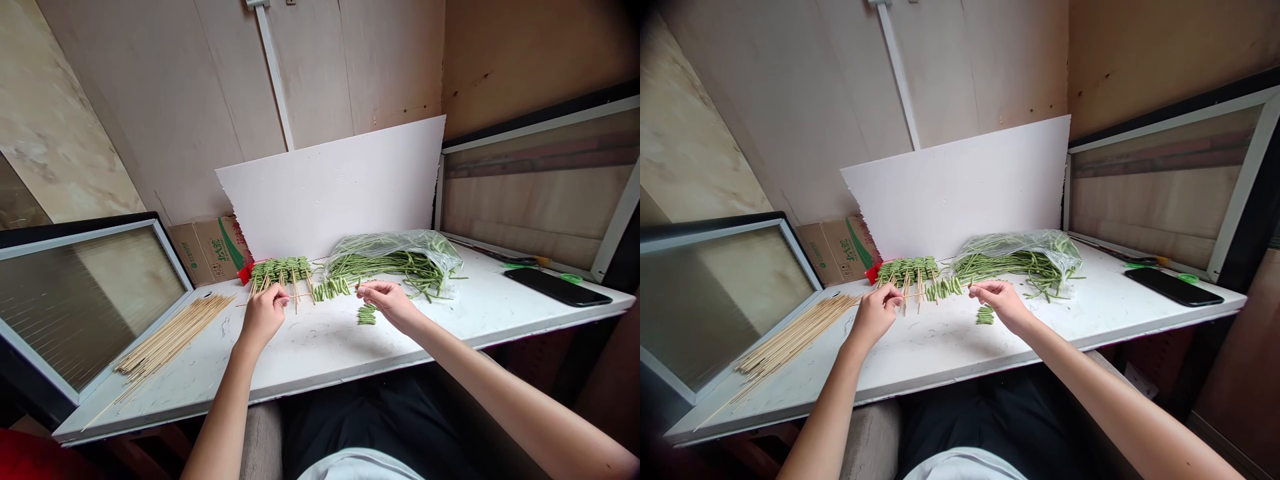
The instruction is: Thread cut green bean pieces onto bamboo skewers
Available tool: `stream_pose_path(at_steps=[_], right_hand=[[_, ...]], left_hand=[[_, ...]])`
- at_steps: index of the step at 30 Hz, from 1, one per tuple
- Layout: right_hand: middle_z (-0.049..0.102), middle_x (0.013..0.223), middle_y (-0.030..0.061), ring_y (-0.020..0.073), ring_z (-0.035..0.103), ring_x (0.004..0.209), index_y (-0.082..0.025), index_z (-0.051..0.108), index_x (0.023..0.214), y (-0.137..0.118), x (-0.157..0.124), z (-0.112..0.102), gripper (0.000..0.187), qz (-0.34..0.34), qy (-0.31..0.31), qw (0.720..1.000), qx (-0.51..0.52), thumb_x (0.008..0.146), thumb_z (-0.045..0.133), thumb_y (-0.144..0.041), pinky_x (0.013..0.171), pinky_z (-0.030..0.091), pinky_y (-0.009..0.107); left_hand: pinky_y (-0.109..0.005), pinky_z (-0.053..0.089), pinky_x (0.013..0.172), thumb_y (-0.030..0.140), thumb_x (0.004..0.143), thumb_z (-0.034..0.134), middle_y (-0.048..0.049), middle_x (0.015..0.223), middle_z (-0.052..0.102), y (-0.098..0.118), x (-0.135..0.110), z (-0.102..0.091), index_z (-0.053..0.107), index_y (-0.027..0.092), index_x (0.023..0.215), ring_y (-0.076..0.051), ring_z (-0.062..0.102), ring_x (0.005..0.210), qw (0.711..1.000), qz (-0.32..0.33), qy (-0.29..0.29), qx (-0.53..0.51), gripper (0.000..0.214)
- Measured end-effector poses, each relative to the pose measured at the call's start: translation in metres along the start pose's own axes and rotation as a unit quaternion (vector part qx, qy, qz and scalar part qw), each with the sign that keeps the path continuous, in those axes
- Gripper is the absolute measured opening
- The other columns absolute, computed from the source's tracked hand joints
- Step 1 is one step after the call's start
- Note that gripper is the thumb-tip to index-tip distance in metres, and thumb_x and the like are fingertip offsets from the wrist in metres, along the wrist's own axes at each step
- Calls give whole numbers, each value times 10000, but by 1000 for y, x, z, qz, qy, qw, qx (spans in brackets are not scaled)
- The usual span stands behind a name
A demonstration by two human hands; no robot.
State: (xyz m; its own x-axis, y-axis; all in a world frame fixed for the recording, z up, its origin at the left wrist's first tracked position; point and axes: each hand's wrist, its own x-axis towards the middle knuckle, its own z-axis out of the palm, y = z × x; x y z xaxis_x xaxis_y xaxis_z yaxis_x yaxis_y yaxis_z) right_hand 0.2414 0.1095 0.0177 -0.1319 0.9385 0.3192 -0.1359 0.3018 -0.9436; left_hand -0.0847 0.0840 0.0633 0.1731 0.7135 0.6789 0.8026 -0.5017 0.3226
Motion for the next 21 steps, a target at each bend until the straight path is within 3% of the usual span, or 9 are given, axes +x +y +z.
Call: stream_pose_path(at_steps=[9, 15, 21], right_hand=[[735, 824, 56, 169, 556, 711, -232, 816, 754, 0, -1, 1, 304, 7, -8, 1000, 24, 713, 883, -525, 696, 467, 331], [763, 941, 103, 211, 582, 794, -232, 847, 905, -4, -3, 3, 429, -15, 18, 1000, -11, 743, 842, -629, 717, 499, 349], [768, 950, 95, 213, 603, 787, -248, 841, 982, -3, -3, 5, 456, -14, 21, 1000, -2, 772, 812, -652, 722, 505, 357]], left_hand=[[-264, 436, 665, 64, 864, 509, -1, 758, 708, 1, -1, -2, 627, 236, 805, -180, 648, 714, 1000, -2, -10, 0, 217], [-267, 441, 669, 82, 874, 529, -1, 768, 722, 1, 0, 0, 638, 236, 814, -181, 658, 722, 1000, -13, 10, -6, 198], [-265, 443, 675, 89, 879, 536, -3, 793, 733, 3, 0, 1, 644, 235, 833, -178, 661, 731, 999, -13, 30, -12, 188]])
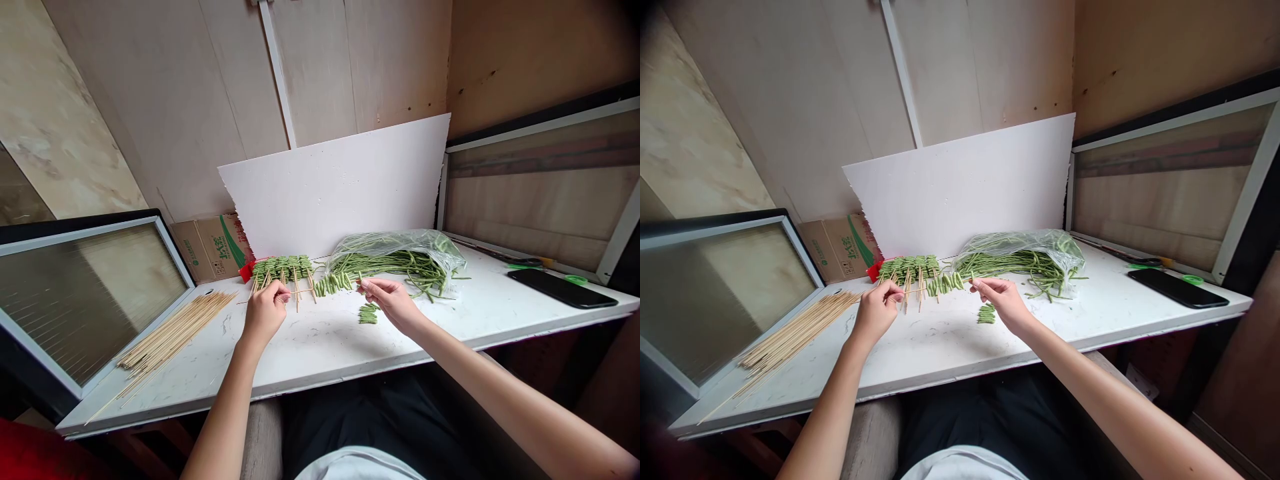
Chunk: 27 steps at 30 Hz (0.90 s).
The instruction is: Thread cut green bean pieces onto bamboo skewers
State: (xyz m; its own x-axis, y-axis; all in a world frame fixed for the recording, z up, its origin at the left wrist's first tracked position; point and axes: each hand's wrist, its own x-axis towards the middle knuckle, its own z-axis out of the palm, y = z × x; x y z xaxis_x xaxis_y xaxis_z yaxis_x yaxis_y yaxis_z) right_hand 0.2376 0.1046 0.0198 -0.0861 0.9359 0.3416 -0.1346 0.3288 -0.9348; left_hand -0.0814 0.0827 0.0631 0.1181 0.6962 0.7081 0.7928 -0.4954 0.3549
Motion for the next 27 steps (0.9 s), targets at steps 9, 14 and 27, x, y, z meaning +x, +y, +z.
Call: stream_pose_path(at_steps=[9, 14, 27], right_hand=[[796, 1071, 108, 302, 692, 1086, -264, 838, 874, 4, 2, 0, 311, 33, -9, 994, 106, 732, 886, -537, 725, 527, 346], [806, 1014, 110, 326, 711, 1090, -253, 830, 820, 4, 2, -4, 298, 38, -14, 995, 95, 720, 894, -526, 658, 502, 329], [816, 916, 131, 319, 743, 971, -215, 834, 786, -6, -2, -1, 324, 15, -20, 999, 21, 682, 918, -510, 636, 533, 333]], left_hand=[[-266, 426, 667, 52, 858, 515, 0, 799, 735, 5, -2, 1, 641, 238, 813, -178, 644, 720, 1000, 4, -6, 11, 229], [-262, 426, 664, 13, 831, 493, 1, 789, 730, 6, -2, 2, 633, 235, 801, -182, 658, 742, 1000, 13, -25, 12, 265], [-248, 419, 656, -32, 804, 472, 21, 753, 711, 5, -2, -1, 619, 232, 795, -167, 673, 738, 998, 41, -27, 30, 303]])
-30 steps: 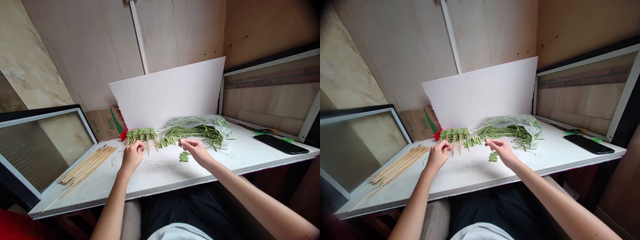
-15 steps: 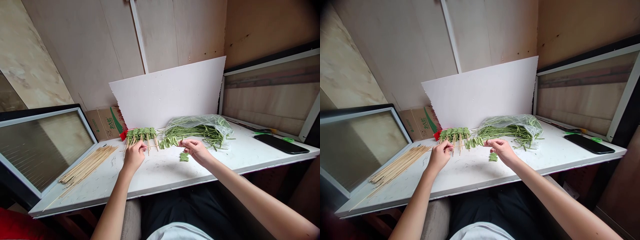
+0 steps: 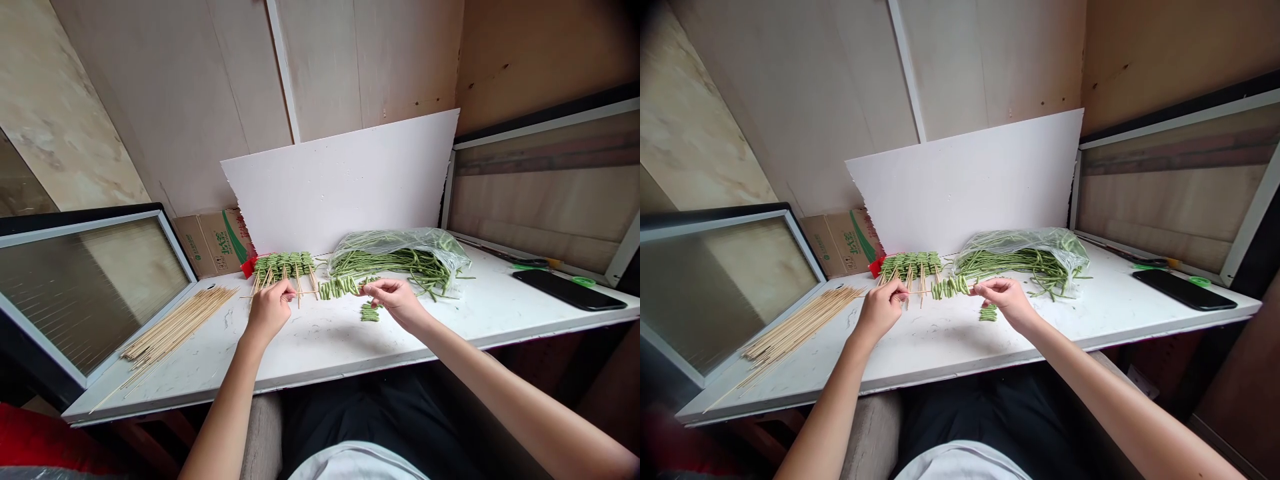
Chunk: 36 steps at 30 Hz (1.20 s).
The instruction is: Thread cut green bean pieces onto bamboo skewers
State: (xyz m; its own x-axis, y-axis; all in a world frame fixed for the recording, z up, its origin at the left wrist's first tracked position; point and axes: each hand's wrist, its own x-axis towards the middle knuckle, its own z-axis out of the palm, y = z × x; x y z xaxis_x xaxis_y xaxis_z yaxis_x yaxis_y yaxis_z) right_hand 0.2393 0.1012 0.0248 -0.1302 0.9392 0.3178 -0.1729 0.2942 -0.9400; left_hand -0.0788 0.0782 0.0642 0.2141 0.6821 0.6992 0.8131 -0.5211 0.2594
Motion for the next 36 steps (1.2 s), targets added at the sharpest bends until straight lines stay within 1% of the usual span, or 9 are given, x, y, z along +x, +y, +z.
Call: stream_pose_path(at_steps=[4, 8, 11, 18, 21, 24, 26, 32, 36], right_hand=[[810, 926, 129, 294, 719, 943, -216, 840, 807, -1, -1, 0, 325, 5, -12, 1000, -8, 709, 901, -520, 658, 524, 340], [772, 924, 97, 203, 644, 820, -216, 842, 876, -10, -3, 2, 333, 6, -10, 1000, 19, 776, 860, -534, 619, 457, 303], [724, 903, 74, 158, 571, 763, -213, 833, 870, -12, -3, 3, 313, 4, -1, 999, 42, 778, 873, -510, 590, 410, 282], [682, 917, 60, 188, 586, 872, -228, 791, 809, 0, 0, 3, 324, 40, 22, 994, 98, 716, 919, -511, 638, 435, 278], [659, 862, 42, 156, 544, 771, -225, 767, 774, 2, 0, 5, 319, 32, 24, 993, 113, 720, 917, -501, 639, 427, 280], [629, 776, 26, 136, 486, 683, -218, 747, 738, 0, -1, 8, 331, 14, 24, 995, 97, 736, 900, -511, 651, 425, 292], [619, 741, 24, 147, 494, 687, -216, 732, 711, -1, -2, 10, 352, 2, 30, 997, 75, 733, 894, -528, 669, 432, 302], [660, 777, 30, 169, 544, 741, -219, 737, 738, -1, -2, 7, 343, -38, 45, 998, 22, 757, 873, -533, 727, 439, 323], [676, 800, 36, 175, 546, 765, -218, 747, 759, 1, -2, 6, 338, -44, 50, 998, 9, 758, 875, -531, 753, 434, 332]], left_hand=[[-246, 426, 648, -26, 815, 470, 17, 748, 706, -3, 1, -1, 618, 231, 801, -166, 677, 732, 1000, 10, 6, -4, 297], [-251, 452, 665, 21, 861, 507, 8, 774, 724, -5, 0, 1, 628, 229, 838, -168, 679, 732, 999, 8, 43, -20, 242], [-257, 463, 675, 39, 876, 527, 1, 809, 744, -5, 0, 3, 635, 229, 855, -174, 691, 753, 998, 8, 63, -16, 220], [-253, 469, 665, -21, 827, 509, 9, 798, 743, -2, -1, 8, 617, 231, 842, -172, 696, 740, 997, 22, 77, 12, 274], [-252, 474, 667, -51, 788, 486, 12, 775, 728, -1, -2, 12, 601, 230, 830, -174, 702, 740, 996, 38, 82, 18, 306], [-247, 474, 648, -63, 765, 470, 11, 770, 723, -1, -3, 15, 593, 231, 828, -176, 709, 742, 996, 42, 78, 19, 325], [-244, 475, 640, -66, 759, 462, 11, 776, 724, -2, -4, 15, 589, 232, 829, -174, 714, 746, 996, 40, 72, 16, 332], [-245, 467, 640, -66, 758, 450, 14, 762, 711, -2, -5, 15, 576, 233, 828, -171, 714, 743, 997, 43, 57, 16, 332], [-247, 463, 639, -63, 750, 452, 18, 742, 700, -2, -6, 17, 567, 233, 819, -168, 702, 722, 998, 39, 48, 19, 325]])
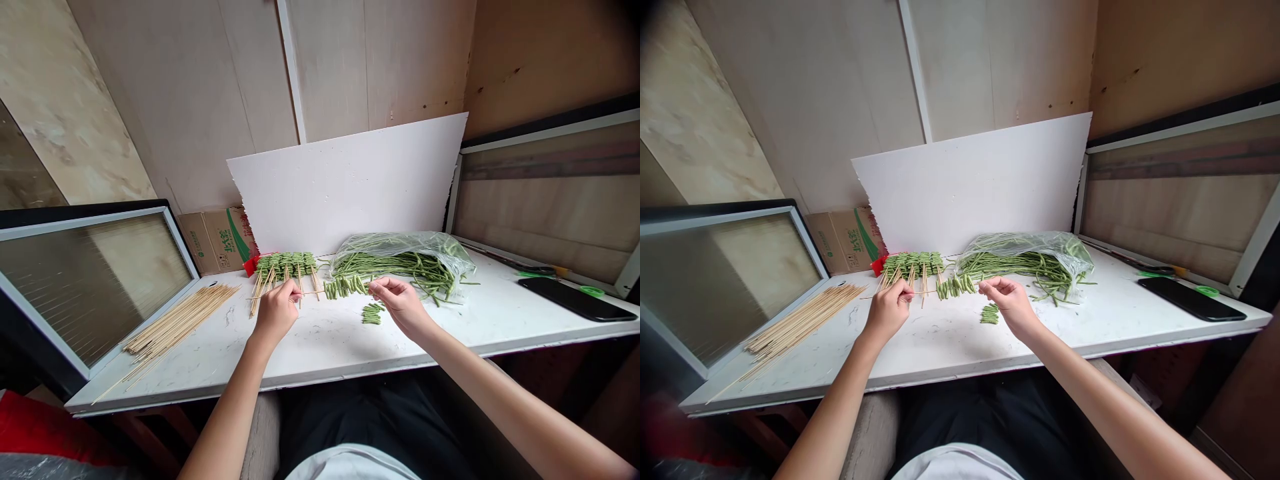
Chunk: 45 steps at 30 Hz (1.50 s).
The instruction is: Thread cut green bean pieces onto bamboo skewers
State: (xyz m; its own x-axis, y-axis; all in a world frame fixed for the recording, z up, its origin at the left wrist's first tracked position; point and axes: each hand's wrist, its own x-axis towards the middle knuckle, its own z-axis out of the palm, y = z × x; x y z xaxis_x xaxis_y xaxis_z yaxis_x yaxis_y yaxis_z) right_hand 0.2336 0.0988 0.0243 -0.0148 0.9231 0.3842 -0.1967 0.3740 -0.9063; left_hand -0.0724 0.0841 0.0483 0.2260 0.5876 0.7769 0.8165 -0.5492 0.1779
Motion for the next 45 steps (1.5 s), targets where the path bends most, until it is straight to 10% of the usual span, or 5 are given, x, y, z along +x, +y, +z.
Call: stream_pose_path(at_steps=[13, 26, 37, 45], right_hand=[[710, 825, 62, 219, 608, 808, -225, 718, 715, -8, -5, 5, 451, -1, -8, 999, -36, 697, 871, -649, 754, 477, 352], [787, 1159, 131, 331, 705, 1052, -248, 828, 1108, -4, 14, -28, 510, -19, -75, 988, -133, 760, 835, -621, 868, 559, 447], [773, 1057, 158, 356, 629, 1039, -189, 834, 991, 58, 30, -84, 243, -80, -104, 773, -621, 949, 617, -290, 868, 493, 413], [778, 990, 153, 352, 668, 1036, -196, 777, 1075, 45, 29, -79, 196, -43, -109, 734, -669, 906, 713, -275, 764, 476, 358]], left_hand=[[-265, 485, 646, -43, 748, 459, 6, 744, 708, 3, -4, 11, 576, 242, 836, -184, 719, 730, 999, -32, -36, -26, 320], [-256, 485, 685, 9, 840, 495, 5, 791, 723, -9, -1, 9, 604, 237, 870, -178, 696, 764, 998, -46, -1, -41, 254], [-266, 468, 664, 79, 897, 496, -7, 793, 724, -12, -2, 11, 604, 240, 867, -185, 684, 736, 998, -56, -21, -38, 196], [-265, 469, 664, 73, 888, 508, -3, 789, 727, -10, -1, 11, 609, 239, 857, -182, 683, 733, 997, -61, -23, -43, 196]])
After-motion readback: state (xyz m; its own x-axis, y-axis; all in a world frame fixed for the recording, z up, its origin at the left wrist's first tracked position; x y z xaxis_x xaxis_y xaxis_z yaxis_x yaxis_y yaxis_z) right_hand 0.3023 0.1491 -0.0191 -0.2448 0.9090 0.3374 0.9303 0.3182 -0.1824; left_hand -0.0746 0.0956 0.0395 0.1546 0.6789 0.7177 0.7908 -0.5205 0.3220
